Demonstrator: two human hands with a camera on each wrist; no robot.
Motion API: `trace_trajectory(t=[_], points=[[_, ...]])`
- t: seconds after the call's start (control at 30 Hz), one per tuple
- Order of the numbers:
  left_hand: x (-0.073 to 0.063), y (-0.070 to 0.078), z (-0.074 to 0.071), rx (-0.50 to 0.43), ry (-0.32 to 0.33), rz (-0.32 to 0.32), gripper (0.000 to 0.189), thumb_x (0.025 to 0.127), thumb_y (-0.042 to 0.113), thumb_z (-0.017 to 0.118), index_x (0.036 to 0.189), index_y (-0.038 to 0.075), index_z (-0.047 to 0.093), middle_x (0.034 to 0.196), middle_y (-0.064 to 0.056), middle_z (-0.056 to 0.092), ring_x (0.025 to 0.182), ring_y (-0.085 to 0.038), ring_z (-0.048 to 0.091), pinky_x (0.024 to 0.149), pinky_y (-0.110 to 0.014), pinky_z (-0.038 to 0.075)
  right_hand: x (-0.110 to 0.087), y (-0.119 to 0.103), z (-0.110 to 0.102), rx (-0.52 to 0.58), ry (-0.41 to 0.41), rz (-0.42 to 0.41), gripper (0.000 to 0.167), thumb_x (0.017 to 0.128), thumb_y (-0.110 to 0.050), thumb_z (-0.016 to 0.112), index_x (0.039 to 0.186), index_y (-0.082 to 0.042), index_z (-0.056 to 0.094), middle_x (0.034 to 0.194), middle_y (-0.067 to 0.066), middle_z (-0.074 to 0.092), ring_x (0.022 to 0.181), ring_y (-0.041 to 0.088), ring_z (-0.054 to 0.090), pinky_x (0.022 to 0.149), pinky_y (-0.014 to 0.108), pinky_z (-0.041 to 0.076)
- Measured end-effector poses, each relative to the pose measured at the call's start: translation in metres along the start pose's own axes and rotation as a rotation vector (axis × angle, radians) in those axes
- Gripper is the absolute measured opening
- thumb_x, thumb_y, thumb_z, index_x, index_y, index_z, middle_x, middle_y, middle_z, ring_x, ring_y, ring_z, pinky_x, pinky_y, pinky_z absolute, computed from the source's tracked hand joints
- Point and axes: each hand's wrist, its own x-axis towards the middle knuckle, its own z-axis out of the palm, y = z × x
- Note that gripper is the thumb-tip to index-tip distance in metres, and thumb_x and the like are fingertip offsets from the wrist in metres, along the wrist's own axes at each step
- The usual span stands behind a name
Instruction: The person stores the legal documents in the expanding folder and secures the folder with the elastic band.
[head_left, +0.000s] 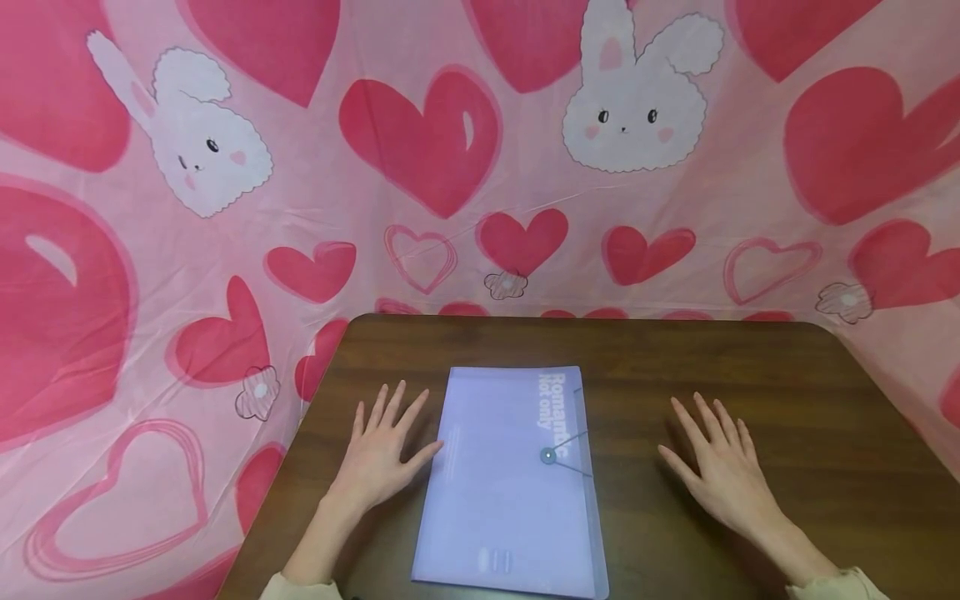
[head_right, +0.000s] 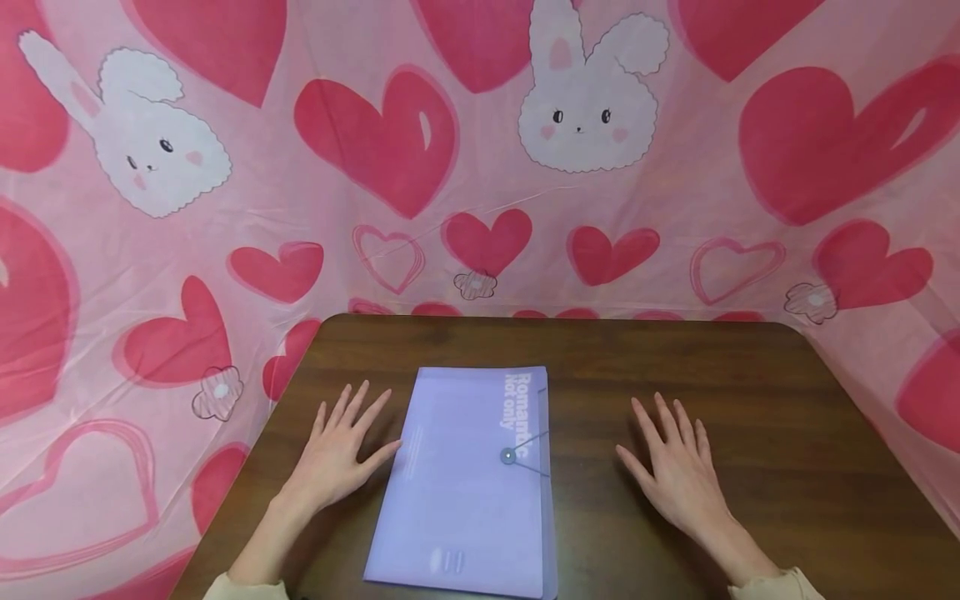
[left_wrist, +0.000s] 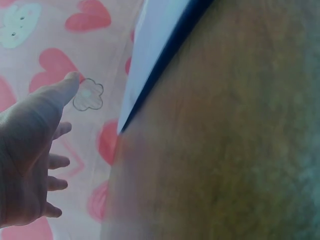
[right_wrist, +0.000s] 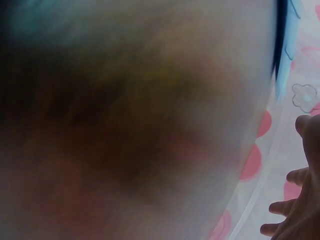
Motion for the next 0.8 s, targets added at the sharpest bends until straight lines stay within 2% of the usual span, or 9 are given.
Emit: trace_trajectory(t=[0.3, 0.57, 0.8], points=[[0.0019, 0.0001, 0.0019, 0.006, -0.005, 0.001, 0.087, 0.099, 0.069, 0.066, 0.173, 0.034, 0.036, 0.183, -0.011, 0.028, 0.171, -0.045, 0.019, 0.132, -0.079, 0.017, -0.0015, 0.0048, 0.0004, -0.05, 0.04, -0.039, 0.08, 0.107, -0.044, 0.068, 0.173, -0.017, 0.034, 0.172, 0.031, 0.035, 0.159, 0.056, 0.027, 0.133, 0.077, 0.01], [0.0014, -0.0015, 0.0002, -0.005, -0.003, 0.002, 0.086, 0.099, 0.066, 0.067, 0.173, 0.032, 0.037, 0.183, -0.012, 0.028, 0.17, -0.046, 0.02, 0.131, -0.08, 0.017, 0.0006, -0.0009, -0.0041, 0.057, -0.022, 0.027, 0.08, 0.111, -0.044, 0.063, 0.175, -0.014, 0.027, 0.173, 0.035, 0.031, 0.158, 0.061, 0.026, 0.127, 0.083, 0.014], [0.003, 0.0006, -0.0005, -0.003, 0.004, 0.014, 0.086, 0.099, 0.065, 0.068, 0.172, 0.031, 0.038, 0.182, -0.014, 0.03, 0.169, -0.047, 0.023, 0.13, -0.08, 0.02, 0.0014, -0.0019, -0.0044, 0.086, -0.024, 0.034, 0.08, 0.111, -0.042, 0.063, 0.176, -0.013, 0.025, 0.173, 0.037, 0.03, 0.157, 0.062, 0.027, 0.126, 0.083, 0.016]])
